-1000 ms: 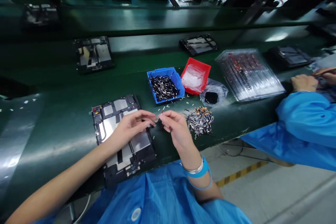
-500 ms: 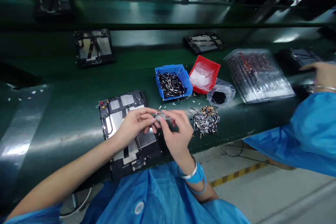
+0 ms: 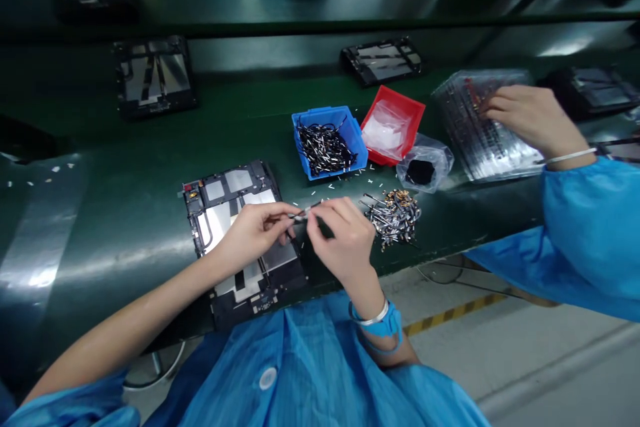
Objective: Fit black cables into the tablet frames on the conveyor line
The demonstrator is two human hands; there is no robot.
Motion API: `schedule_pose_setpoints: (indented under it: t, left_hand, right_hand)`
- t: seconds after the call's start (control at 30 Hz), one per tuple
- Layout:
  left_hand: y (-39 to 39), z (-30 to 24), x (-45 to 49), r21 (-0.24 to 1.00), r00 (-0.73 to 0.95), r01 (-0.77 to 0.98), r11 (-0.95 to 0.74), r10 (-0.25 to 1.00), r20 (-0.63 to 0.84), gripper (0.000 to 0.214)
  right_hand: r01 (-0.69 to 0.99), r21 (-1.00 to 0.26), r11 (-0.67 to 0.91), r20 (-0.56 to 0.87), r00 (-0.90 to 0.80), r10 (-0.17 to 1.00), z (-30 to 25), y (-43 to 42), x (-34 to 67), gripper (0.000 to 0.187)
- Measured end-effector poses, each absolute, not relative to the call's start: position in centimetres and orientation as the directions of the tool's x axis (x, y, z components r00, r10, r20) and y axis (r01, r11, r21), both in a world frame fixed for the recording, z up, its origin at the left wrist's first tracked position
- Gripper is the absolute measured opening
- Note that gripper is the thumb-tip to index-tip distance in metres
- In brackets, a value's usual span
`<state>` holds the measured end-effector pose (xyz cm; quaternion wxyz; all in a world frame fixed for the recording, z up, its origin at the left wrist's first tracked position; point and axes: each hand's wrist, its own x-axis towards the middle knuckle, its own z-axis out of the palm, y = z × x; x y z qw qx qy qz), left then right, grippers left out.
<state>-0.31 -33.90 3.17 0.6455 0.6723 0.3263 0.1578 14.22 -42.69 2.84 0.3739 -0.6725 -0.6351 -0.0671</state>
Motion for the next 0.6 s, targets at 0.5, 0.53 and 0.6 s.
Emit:
schedule_pose_setpoints:
  t: [0.5, 0.53, 0.6]
  left_hand:
    - [-34.01, 3.16, -0.16, 0.911, 0.775, 0.186, 0.368, 0.514, -0.366, 0.033]
    - [-33.95, 3.05, -0.18, 0.907, 0.778, 0.193, 0.375, 0.505, -0.375, 0.033]
    - [-33.81, 2.79, -0.23, 0.901, 0.788, 0.19, 0.391, 0.486, -0.378, 0.033]
  right_hand:
    - [0.88, -0.446, 0.165, 0.576, 0.141, 0.805, 2.66, -42.85, 14.23, 0.014]
    - [0.877, -0.447, 0.177, 0.578, 0.132, 0.805, 2.54, -42.87, 14.42, 0.014]
    - [0.877, -0.448, 0.177, 0.588, 0.139, 0.797, 2.19, -42.88, 15.0, 0.014]
